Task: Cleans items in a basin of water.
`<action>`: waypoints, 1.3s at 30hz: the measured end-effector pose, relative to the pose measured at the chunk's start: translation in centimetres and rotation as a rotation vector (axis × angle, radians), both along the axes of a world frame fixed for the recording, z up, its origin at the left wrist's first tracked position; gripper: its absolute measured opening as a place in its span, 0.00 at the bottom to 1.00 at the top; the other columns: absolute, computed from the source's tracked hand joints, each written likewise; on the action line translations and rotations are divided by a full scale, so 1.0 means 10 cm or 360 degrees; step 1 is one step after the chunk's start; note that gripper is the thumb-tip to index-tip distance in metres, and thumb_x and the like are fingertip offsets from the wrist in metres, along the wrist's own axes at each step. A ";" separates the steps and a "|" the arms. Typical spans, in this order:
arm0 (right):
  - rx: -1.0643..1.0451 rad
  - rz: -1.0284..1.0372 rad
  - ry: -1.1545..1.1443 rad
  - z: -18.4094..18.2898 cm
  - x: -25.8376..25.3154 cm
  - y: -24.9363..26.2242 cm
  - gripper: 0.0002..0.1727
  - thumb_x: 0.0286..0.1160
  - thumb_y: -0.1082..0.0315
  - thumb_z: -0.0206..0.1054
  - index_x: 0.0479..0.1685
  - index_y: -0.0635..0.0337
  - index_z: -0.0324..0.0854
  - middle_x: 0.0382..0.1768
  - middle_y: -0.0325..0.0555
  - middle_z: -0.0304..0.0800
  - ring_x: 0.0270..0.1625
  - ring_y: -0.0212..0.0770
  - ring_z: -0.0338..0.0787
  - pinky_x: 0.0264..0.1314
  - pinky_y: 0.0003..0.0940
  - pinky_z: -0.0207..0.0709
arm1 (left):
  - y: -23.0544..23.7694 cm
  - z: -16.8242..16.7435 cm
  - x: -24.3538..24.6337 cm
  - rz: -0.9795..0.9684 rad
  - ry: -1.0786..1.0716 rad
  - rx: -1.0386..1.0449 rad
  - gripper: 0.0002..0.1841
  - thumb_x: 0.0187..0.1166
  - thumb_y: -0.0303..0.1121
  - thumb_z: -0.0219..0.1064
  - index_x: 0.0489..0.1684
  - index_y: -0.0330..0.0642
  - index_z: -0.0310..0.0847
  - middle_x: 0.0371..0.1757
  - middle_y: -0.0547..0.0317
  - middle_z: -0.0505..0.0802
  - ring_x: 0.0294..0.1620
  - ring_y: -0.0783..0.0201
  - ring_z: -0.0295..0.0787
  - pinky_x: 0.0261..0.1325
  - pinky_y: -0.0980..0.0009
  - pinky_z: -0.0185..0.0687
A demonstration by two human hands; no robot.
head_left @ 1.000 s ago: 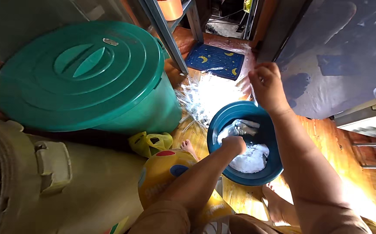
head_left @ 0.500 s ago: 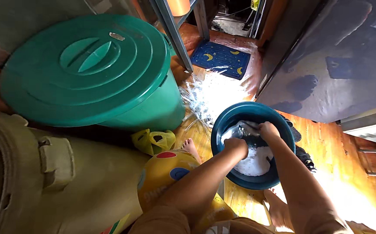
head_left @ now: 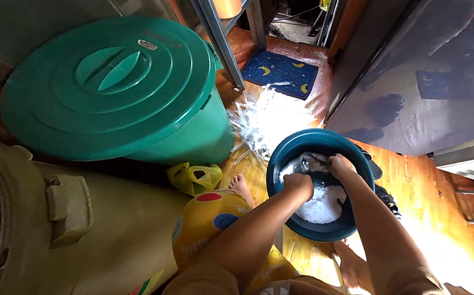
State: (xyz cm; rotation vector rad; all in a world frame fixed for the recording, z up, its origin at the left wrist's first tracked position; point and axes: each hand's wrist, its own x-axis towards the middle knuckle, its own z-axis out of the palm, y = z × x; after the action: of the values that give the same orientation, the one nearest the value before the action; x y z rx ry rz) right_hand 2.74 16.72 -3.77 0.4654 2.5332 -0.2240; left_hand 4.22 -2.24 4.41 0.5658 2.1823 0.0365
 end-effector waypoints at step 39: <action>-0.1216 -0.0590 0.1135 0.45 0.71 -0.38 0.07 0.77 0.67 0.73 0.42 0.61 0.92 0.41 0.44 0.94 0.43 0.34 0.91 0.54 0.37 0.85 | -0.02 -0.06 -0.26 0.0369 0.0037 0.1005 0.14 0.86 0.37 0.67 0.58 0.39 0.89 0.55 0.47 0.95 0.60 0.52 0.92 0.72 0.49 0.81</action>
State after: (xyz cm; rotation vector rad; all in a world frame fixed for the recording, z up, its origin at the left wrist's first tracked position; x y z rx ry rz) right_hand 9.83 12.96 0.77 0.5961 2.6819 -1.6725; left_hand 1.60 -2.47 3.83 0.6500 2.2343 0.8685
